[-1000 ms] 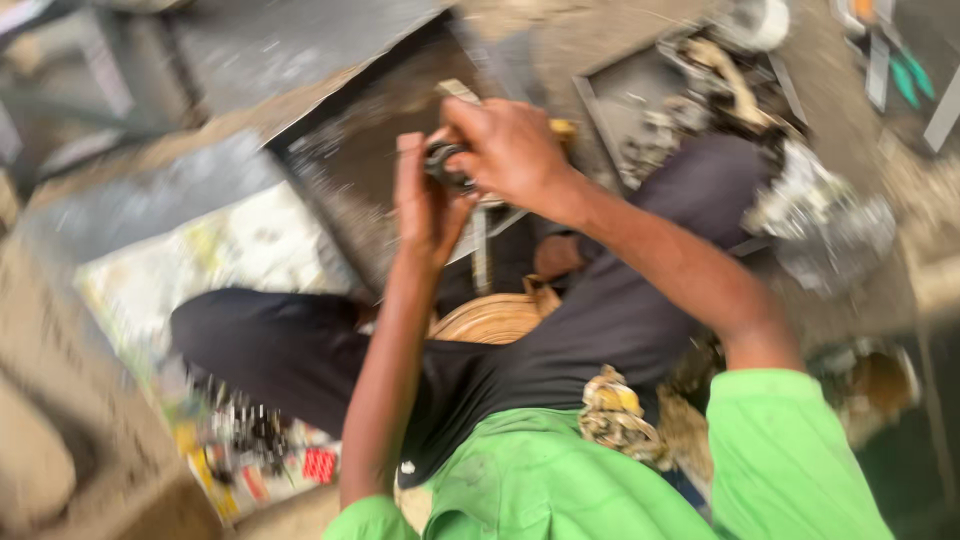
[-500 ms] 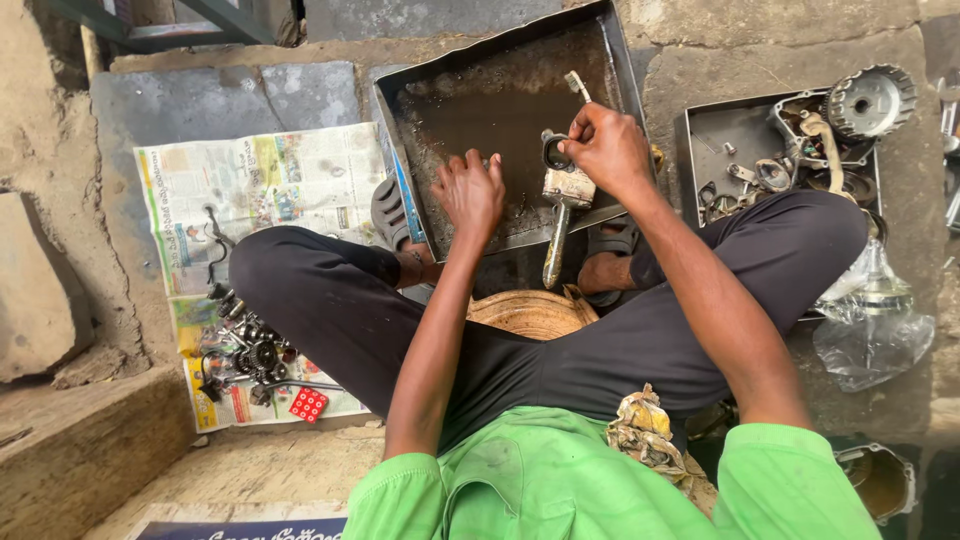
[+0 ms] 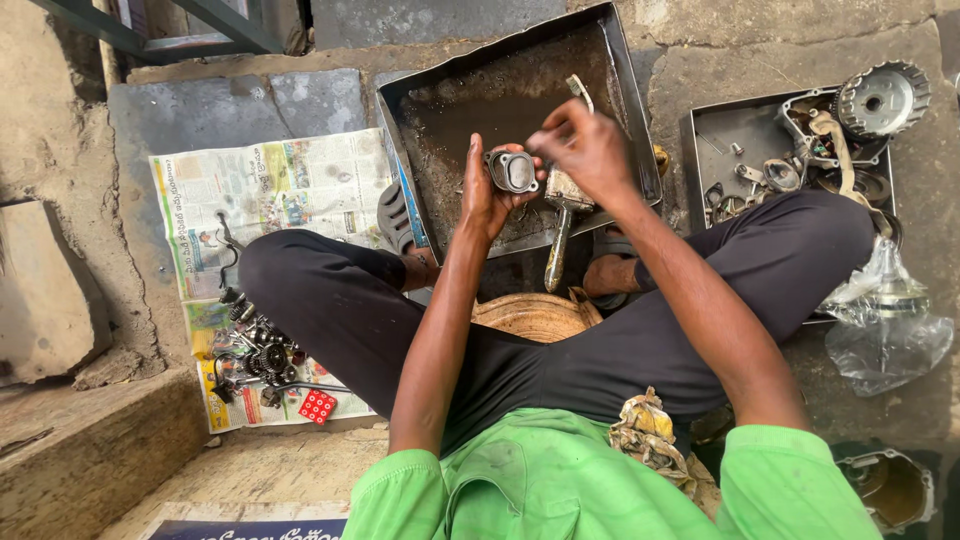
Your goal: The person sits on the ground and cleans small mechanical parts. They pour liquid from a bottle onto a part, scrub it with a toothbrush, and place it aside. This process is repeated for several parts.
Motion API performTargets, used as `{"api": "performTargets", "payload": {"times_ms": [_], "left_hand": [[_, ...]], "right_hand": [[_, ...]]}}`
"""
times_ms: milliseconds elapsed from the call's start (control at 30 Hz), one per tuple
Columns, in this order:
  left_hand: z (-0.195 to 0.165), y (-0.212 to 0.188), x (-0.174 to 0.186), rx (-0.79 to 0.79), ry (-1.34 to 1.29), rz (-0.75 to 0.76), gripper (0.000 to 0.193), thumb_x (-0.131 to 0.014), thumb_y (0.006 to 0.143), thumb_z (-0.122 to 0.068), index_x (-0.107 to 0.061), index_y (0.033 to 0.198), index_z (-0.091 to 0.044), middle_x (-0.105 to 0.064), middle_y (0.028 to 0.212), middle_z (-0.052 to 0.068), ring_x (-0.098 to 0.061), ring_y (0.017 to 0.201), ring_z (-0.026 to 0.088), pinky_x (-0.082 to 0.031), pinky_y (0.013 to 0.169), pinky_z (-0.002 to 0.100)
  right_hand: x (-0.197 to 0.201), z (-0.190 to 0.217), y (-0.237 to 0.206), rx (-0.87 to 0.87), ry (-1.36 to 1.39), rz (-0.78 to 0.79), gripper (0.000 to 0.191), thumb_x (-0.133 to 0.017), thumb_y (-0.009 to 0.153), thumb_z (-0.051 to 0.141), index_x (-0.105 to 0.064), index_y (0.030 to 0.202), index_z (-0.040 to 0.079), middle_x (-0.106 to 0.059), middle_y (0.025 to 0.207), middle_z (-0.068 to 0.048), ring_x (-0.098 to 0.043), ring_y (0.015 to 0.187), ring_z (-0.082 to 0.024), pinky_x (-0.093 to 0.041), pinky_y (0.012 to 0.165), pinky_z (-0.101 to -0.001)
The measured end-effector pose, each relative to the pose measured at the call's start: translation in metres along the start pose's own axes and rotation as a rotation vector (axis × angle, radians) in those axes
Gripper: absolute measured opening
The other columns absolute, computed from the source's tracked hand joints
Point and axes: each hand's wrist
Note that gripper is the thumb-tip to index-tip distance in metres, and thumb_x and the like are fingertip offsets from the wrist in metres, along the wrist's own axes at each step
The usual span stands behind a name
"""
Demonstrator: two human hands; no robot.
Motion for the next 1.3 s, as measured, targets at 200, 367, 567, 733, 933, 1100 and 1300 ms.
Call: {"api": "performTargets", "payload": {"times_ms": [200,367,567,733,933,1100,1300], "left_hand": [[-0.010,0.003,-0.005,0.016,-0.085,-0.103,0.056,-0.038,0.101,-0.056,-0.062,0.117,-0.008,-0.074,0.091,0.016,-0.075,0.078,0.025,-0.066,0.067,0.039],[-0.009,0.004,-0.004,-0.122,-0.077,-0.039,0.053,-0.046,0.108,-0.049,-0.062,0.129,-0.004,-0.069,0.089,0.015,-0.069,0.075,0.021,-0.060,0.063,0.033],[-0.009,0.007,-0.005,-0.096,-0.216,0.021,0.064,-0.040,0.104,-0.058,-0.064,0.120,-0.001,-0.068,0.078,0.012,-0.062,0.059,0.015,-0.046,0.045,0.026],[-0.016,0.005,-0.007,-0.170,-0.146,-0.097,0.069,-0.039,0.104,-0.066,-0.070,0.105,-0.003,-0.063,0.066,0.007,-0.060,0.052,0.015,-0.043,0.039,0.025],[-0.017,0.009,-0.007,-0.087,-0.254,-0.155,0.056,-0.043,0.102,-0.058,-0.065,0.100,-0.007,-0.073,0.077,0.011,-0.064,0.057,0.019,-0.044,0.043,0.028],[-0.013,0.015,-0.003,-0.146,-0.077,-0.173,0.057,-0.043,0.102,-0.059,-0.068,0.099,-0.007,-0.068,0.067,0.008,-0.056,0.047,0.014,-0.040,0.037,0.027],[-0.018,0.020,0.001,-0.173,-0.164,-0.222,0.058,-0.042,0.102,-0.057,-0.066,0.099,-0.004,-0.067,0.067,0.009,-0.063,0.054,0.019,-0.045,0.043,0.029]], "right_hand": [[0.015,-0.040,-0.008,0.042,-0.624,0.033,0.022,-0.073,0.091,0.018,-0.067,0.107,0.003,-0.071,0.089,-0.015,-0.070,0.072,-0.027,-0.056,0.057,-0.0429],[0.011,-0.065,-0.001,0.117,-0.806,-0.118,0.021,-0.074,0.088,0.012,-0.068,0.103,-0.002,-0.069,0.085,-0.016,-0.070,0.070,-0.027,-0.056,0.054,-0.0394],[0.012,-0.046,0.000,0.031,-0.621,-0.108,0.014,-0.083,0.082,0.012,-0.074,0.092,0.005,-0.071,0.079,-0.017,-0.070,0.071,-0.037,-0.052,0.062,-0.0508],[0.012,-0.036,0.006,-0.095,-0.621,-0.033,0.028,-0.085,0.078,0.015,-0.069,0.096,0.000,-0.073,0.088,-0.021,-0.073,0.078,-0.036,-0.054,0.065,-0.0512],[0.005,-0.049,0.010,-0.172,-0.569,-0.106,0.037,-0.082,0.075,0.010,-0.067,0.108,0.002,-0.073,0.091,-0.024,-0.072,0.083,-0.044,-0.056,0.073,-0.0552],[0.009,-0.052,0.021,-0.238,-0.511,-0.074,0.033,-0.081,0.073,0.017,-0.072,0.103,0.006,-0.074,0.095,-0.022,-0.071,0.088,-0.043,-0.056,0.078,-0.0559],[-0.003,-0.049,0.012,-0.186,-0.579,0.129,0.030,-0.075,0.085,0.016,-0.068,0.110,0.001,-0.070,0.093,-0.023,-0.074,0.078,-0.037,-0.061,0.065,-0.0500]]}}
Point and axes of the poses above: each hand's wrist, its own y-axis towards the middle knuckle, its own x-axis out of the back of the hand, z = x × y
